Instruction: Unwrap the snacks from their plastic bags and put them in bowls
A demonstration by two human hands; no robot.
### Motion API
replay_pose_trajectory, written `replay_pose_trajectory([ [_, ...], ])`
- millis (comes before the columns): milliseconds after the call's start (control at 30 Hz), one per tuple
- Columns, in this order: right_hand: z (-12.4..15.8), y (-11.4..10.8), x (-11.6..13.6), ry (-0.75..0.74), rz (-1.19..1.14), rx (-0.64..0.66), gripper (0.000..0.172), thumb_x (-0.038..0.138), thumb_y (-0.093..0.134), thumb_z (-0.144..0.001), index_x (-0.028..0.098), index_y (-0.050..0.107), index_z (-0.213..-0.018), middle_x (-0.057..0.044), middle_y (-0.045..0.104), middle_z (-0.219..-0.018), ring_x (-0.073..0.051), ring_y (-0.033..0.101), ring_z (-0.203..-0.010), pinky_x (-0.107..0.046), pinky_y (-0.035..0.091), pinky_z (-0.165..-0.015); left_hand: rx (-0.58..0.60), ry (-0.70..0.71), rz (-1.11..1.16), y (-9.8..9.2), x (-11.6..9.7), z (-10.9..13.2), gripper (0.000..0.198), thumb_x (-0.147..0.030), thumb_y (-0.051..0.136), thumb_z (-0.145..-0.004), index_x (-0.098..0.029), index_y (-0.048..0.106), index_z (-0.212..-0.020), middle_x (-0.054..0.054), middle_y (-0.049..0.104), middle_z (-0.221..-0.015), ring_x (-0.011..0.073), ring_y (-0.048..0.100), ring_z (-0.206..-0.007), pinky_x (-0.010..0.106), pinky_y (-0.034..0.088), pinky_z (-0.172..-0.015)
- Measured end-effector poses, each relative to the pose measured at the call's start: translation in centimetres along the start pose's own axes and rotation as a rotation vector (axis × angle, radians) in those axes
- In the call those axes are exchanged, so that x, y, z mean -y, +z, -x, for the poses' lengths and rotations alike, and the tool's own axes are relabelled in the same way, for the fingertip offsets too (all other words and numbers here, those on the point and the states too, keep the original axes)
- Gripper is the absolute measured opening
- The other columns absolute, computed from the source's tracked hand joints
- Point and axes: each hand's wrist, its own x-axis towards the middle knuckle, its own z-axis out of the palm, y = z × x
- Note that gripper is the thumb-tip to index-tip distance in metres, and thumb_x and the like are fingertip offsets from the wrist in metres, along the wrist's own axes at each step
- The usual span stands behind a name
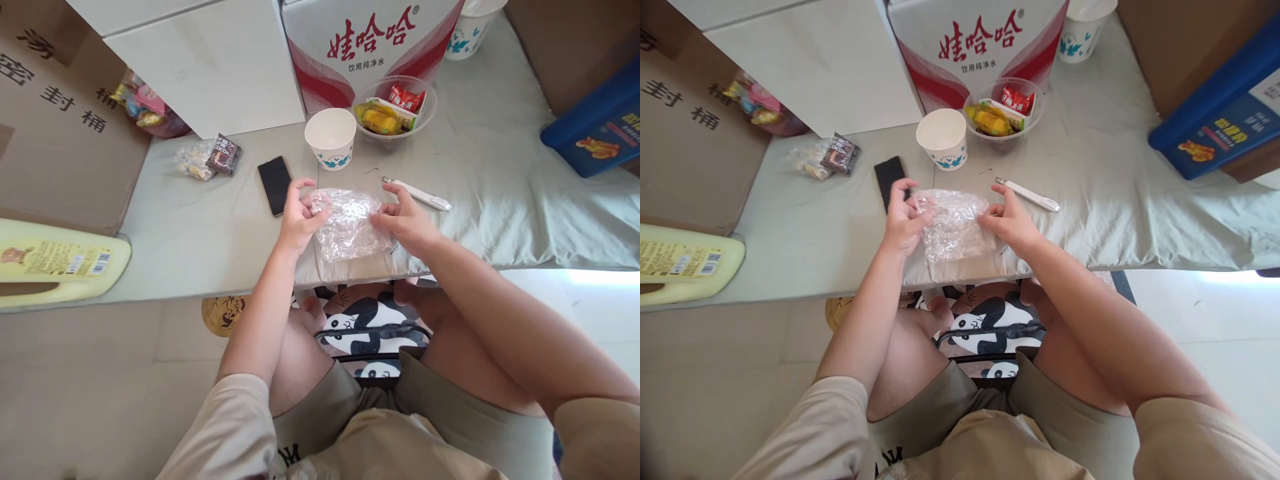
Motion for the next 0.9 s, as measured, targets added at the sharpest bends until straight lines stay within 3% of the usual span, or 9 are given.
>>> replay_pose_trajectory([
  [67, 0.4, 0.2, 0.5, -0.046, -0.059, -0.026, 0.081, 0.042, 0.065, -0.084, 0.028, 0.027, -0.154, -0.008, 0.070, -0.107, -0.024, 0.069, -0.089, -0.045, 0.059, -0.083, 0.030, -0.056, 0.132, 0.1, -0.4, 0.4, 0.049, -0.042, 0.080, -0.074, -0.030, 0.058, -0.117, 0.003, 0.070, -0.100, 0.0171, 0.070, -0.091, 0.028, 0.054, -0.073],
  [167, 0.5, 0.6, 1.1, -0.068, -0.194, -0.084, 0.069, 0.045, 0.064, -0.086, 0.033, 0.036, -0.148, -0.006, 0.070, -0.112, -0.024, 0.069, -0.093, -0.043, 0.059, -0.080, 0.225, -0.217, 0.318, 0.8, -0.5, 0.8, 0.040, -0.040, 0.076, -0.074, -0.022, 0.064, -0.108, 0.006, 0.074, -0.100, 0.0211, 0.073, -0.096, 0.032, 0.057, -0.080],
  [267, 0.4, 1.0, 1.4, 0.079, -0.422, 0.019, 0.048, 0.043, 0.071, -0.080, 0.025, 0.060, -0.123, -0.006, 0.072, -0.102, -0.022, 0.070, -0.086, -0.038, 0.058, -0.075, 0.265, -0.347, 0.333, 1.6, -0.4, 0.7, 0.027, -0.031, 0.073, -0.072, -0.017, 0.067, -0.094, 0.004, 0.074, -0.083, 0.0169, 0.073, -0.078, 0.027, 0.057, -0.071],
  [333, 0.6, 1.2, 1.6, 0.172, -0.513, 0.085, 0.035, 0.039, 0.076, -0.075, 0.021, 0.067, -0.104, -0.004, 0.070, -0.082, -0.018, 0.067, -0.072, -0.032, 0.056, -0.066, 0.225, -0.363, 0.303, 1.7, -0.6, 0.8, 0.028, -0.027, 0.072, -0.074, -0.018, 0.066, -0.100, -0.001, 0.071, -0.070, 0.0133, 0.069, -0.063, 0.024, 0.054, -0.060],
  [433, 1.3, 1.1, 2.3, 0.129, -0.557, 0.087, 0.034, 0.033, 0.075, -0.076, 0.024, 0.067, -0.107, 0.004, 0.061, -0.062, -0.013, 0.055, -0.052, -0.027, 0.047, -0.051, 0.198, -0.337, 0.313, 0.9, -1.5, 1.2, 0.038, -0.028, 0.073, -0.074, -0.022, 0.064, -0.110, -0.008, 0.060, -0.056, 0.0106, 0.059, -0.046, 0.021, 0.048, -0.047],
  [567, 2.4, 0.2, 3.5, 0.019, -0.675, 0.187, 0.024, 0.033, 0.073, -0.074, 0.026, 0.065, -0.096, 0.005, 0.061, -0.063, -0.013, 0.054, -0.051, -0.028, 0.048, -0.051, 0.256, -0.310, 0.478, -0.6, -2.6, 2.0, 0.028, -0.041, 0.076, -0.071, -0.022, 0.059, -0.082, -0.007, 0.050, -0.051, 0.0101, 0.053, -0.040, 0.020, 0.042, -0.039],
  [667, 2.1, -0.3, 3.5, 0.081, -0.685, 0.305, 0.028, 0.046, 0.071, -0.071, 0.021, 0.060, -0.074, 0.000, 0.061, -0.066, -0.015, 0.059, -0.058, -0.033, 0.053, -0.058, 0.294, -0.299, 0.488, -0.7, -2.1, 1.7, 0.043, -0.058, 0.067, -0.074, -0.020, 0.049, -0.063, -0.001, 0.052, -0.057, 0.0121, 0.055, -0.048, 0.024, 0.044, -0.042],
  [800, 0.8, -0.1, 2.3, 0.109, -0.459, 0.115, 0.037, 0.045, 0.078, -0.068, 0.023, 0.052, -0.081, 0.003, 0.058, -0.067, -0.014, 0.057, -0.063, -0.031, 0.052, -0.063, 0.194, -0.242, 0.219, 0.2, -0.2, 0.2, 0.026, -0.033, 0.074, -0.070, -0.020, 0.052, -0.076, -0.004, 0.053, -0.068, 0.0083, 0.053, -0.057, 0.022, 0.047, -0.055],
  [900, 0.3, 0.2, 1.6, 0.034, -0.333, -0.133, 0.053, 0.026, 0.081, -0.061, 0.027, 0.050, -0.103, 0.007, 0.058, -0.072, -0.015, 0.057, -0.066, -0.030, 0.048, -0.065, -0.078, -0.105, 0.030, 0.6, 0.9, -0.7, 0.038, -0.014, 0.072, -0.066, -0.024, 0.053, -0.098, -0.004, 0.057, -0.084, 0.0085, 0.058, -0.068, 0.023, 0.049, -0.066],
])
